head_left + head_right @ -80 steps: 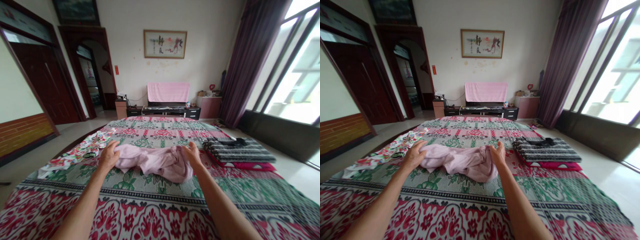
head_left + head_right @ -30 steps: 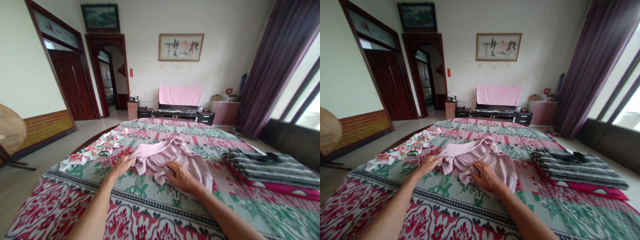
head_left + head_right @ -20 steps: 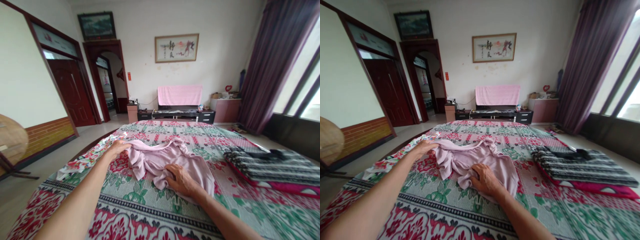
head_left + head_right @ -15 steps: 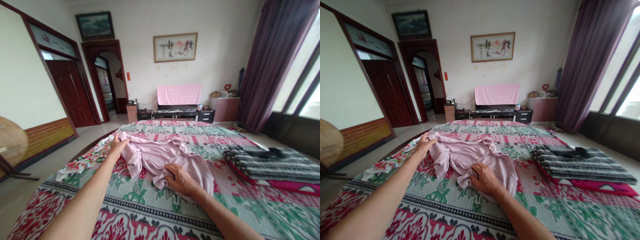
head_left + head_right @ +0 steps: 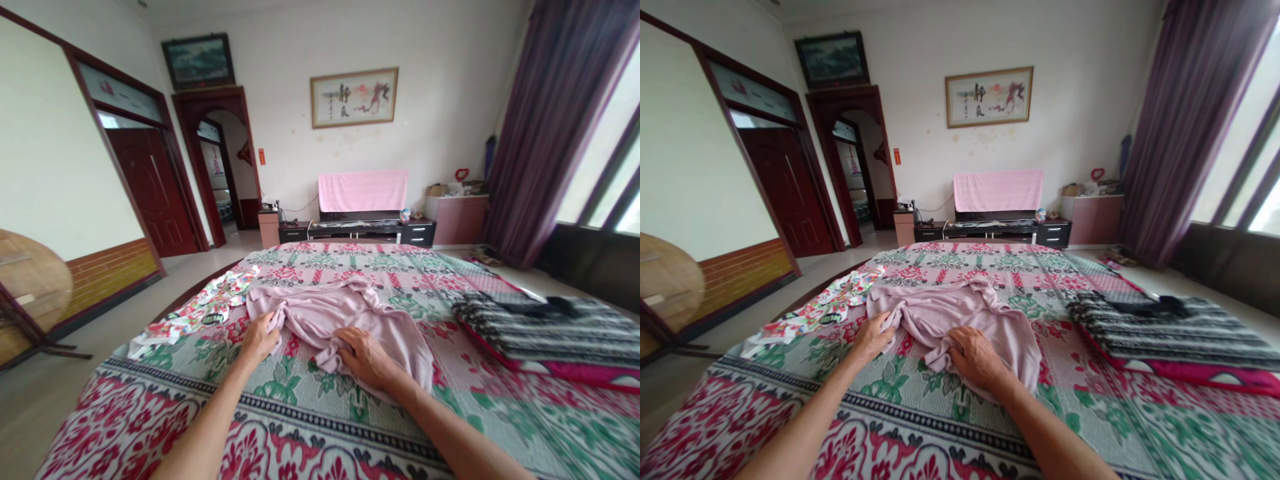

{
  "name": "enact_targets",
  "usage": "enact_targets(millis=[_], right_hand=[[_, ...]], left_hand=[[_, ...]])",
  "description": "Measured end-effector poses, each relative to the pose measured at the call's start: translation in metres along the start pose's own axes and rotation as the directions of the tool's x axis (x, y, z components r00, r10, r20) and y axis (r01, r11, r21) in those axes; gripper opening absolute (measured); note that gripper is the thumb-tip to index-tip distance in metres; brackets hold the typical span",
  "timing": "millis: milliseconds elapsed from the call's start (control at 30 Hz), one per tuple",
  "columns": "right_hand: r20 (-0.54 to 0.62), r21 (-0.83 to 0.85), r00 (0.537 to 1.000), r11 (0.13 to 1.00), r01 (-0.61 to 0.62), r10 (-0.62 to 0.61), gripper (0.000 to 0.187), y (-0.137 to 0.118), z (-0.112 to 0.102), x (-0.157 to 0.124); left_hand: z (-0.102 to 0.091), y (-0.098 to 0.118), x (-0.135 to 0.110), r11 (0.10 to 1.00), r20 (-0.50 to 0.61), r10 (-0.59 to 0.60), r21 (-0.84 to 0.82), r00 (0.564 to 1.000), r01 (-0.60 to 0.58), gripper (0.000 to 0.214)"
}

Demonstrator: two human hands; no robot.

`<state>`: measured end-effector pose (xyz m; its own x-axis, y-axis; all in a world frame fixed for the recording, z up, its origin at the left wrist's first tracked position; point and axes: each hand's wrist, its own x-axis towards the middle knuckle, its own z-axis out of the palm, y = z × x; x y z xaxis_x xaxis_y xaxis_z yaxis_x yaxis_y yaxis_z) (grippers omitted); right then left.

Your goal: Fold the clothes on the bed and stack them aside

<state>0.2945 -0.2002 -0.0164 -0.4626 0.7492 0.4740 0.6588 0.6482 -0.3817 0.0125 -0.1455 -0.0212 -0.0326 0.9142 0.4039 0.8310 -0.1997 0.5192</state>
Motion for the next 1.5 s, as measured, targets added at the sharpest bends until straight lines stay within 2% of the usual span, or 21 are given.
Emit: enact_targets(millis=[100, 167, 300, 367, 433, 533, 600, 667, 733, 767, 833, 967, 1033, 1133, 1167, 1233, 1333, 1367, 1433, 1500], right_hand=[[0.002, -0.001, 1.000, 1.000, 0.019, -0.019, 0.027, 0.001, 0.000, 0.001], [-0.002, 0.001, 1.000, 1.000, 0.028, -0.028, 0.027, 0.002, -0.001, 0.000], [-0.030, 0.020, 0.999, 0.999, 0.030, -0.030, 0.026, -0.004, -0.006, -0.002], [-0.030, 0.053, 0.999, 0.998, 0.016, -0.014, 0.026, -0.013, -0.011, -0.003], [0.021, 0.112, 1.000, 0.994, -0.011, 0.008, 0.027, -0.025, -0.016, -0.002], [0.176, 0.220, 0.984, 0.975, -0.044, 0.005, 0.026, -0.034, -0.025, 0.002], [0.165, 0.236, 0.986, 0.970, -0.066, 0.027, 0.026, -0.028, -0.031, 0.004], [0.002, 0.138, 0.997, 0.988, -0.075, 0.075, 0.031, -0.012, -0.037, 0.005], [-0.161, -0.071, 0.984, 0.993, -0.094, 0.081, 0.031, 0.009, -0.042, 0.004], [-0.195, -0.180, 0.976, 0.975, -0.132, 0.096, 0.030, 0.020, -0.044, 0.003], [-0.179, -0.317, 0.966, 0.919, -0.236, 0.186, 0.028, 0.041, -0.046, -0.001], [-0.089, -0.315, 0.912, 0.857, -0.407, 0.401, 0.042, 0.074, -0.046, -0.009], [-0.163, -0.275, 0.870, 0.825, -0.493, 0.465, 0.051, 0.088, -0.047, -0.011], [-0.381, -0.229, 0.745, 0.725, -0.649, 0.547, 0.058, 0.105, -0.051, -0.016], [-0.422, -0.218, 0.706, 0.692, -0.688, 0.569, 0.058, 0.109, -0.053, -0.019], [-0.427, -0.228, 0.672, 0.647, -0.728, 0.605, 0.059, 0.111, -0.056, -0.023], [-0.435, -0.286, 0.684, 0.631, -0.721, 0.586, 0.056, 0.100, -0.059, -0.022], [-0.453, -0.297, 0.710, 0.660, -0.691, 0.539, 0.054, 0.093, -0.061, -0.019], [-0.429, -0.278, 0.801, 0.783, -0.556, 0.417, 0.048, 0.075, -0.062, -0.011], [-0.260, -0.159, 0.919, 0.926, -0.342, 0.295, 0.038, 0.052, -0.060, -0.001]], left_hand=[[0.002, -0.007, -0.002, 0.999, -0.034, 0.022, 0.044, 0.999, -0.020, 0.039], [-0.001, -0.015, 0.000, 0.999, -0.129, 0.034, 0.042, 0.991, -0.029, 0.040], [-0.011, -0.037, 0.007, 0.999, -0.383, 0.018, 0.052, 0.923, 0.002, 0.037], [-0.013, -0.049, 0.010, 0.998, -0.456, -0.035, 0.036, 0.890, 0.057, 0.036], [-0.013, -0.057, 0.010, 0.994, -0.466, -0.095, 0.009, 0.880, 0.112, 0.036], [-0.011, -0.060, 0.009, 0.985, -0.401, -0.158, -0.005, 0.902, 0.171, 0.035], [-0.011, -0.057, 0.007, 0.985, -0.363, -0.155, 0.008, 0.919, 0.170, 0.037], [-0.012, -0.049, 0.006, 0.991, -0.369, -0.102, 0.038, 0.924, 0.125, 0.040], [-0.013, -0.041, 0.005, 0.995, -0.394, -0.019, 0.082, 0.919, 0.056, 0.042], [-0.013, -0.037, 0.005, 0.994, -0.399, 0.022, 0.106, 0.917, 0.022, 0.042], [-0.012, -0.031, 0.004, 0.989, -0.378, 0.082, 0.145, 0.922, -0.028, 0.039], [-0.006, -0.030, 0.001, 0.981, -0.290, 0.091, 0.189, 0.953, -0.036, 0.030], [-0.004, -0.032, 0.000, 0.980, -0.267, 0.072, 0.200, 0.961, -0.018, 0.028], [-0.003, -0.035, -0.001, 0.977, -0.261, 0.068, 0.213, 0.963, -0.011, 0.027], [-0.003, -0.035, -0.001, 0.976, -0.258, 0.072, 0.217, 0.963, -0.015, 0.027], [-0.003, -0.036, 0.000, 0.975, -0.249, 0.079, 0.222, 0.965, -0.022, 0.027], [-0.003, -0.035, 0.000, 0.975, -0.231, 0.076, 0.220, 0.970, -0.025, 0.030], [-0.003, -0.035, 0.000, 0.976, -0.227, 0.070, 0.215, 0.971, -0.020, 0.031], [-0.003, -0.034, 0.001, 0.980, -0.228, 0.051, 0.201, 0.972, -0.005, 0.034], [-0.004, -0.034, 0.001, 0.984, -0.244, 0.017, 0.178, 0.970, 0.028, 0.036]])
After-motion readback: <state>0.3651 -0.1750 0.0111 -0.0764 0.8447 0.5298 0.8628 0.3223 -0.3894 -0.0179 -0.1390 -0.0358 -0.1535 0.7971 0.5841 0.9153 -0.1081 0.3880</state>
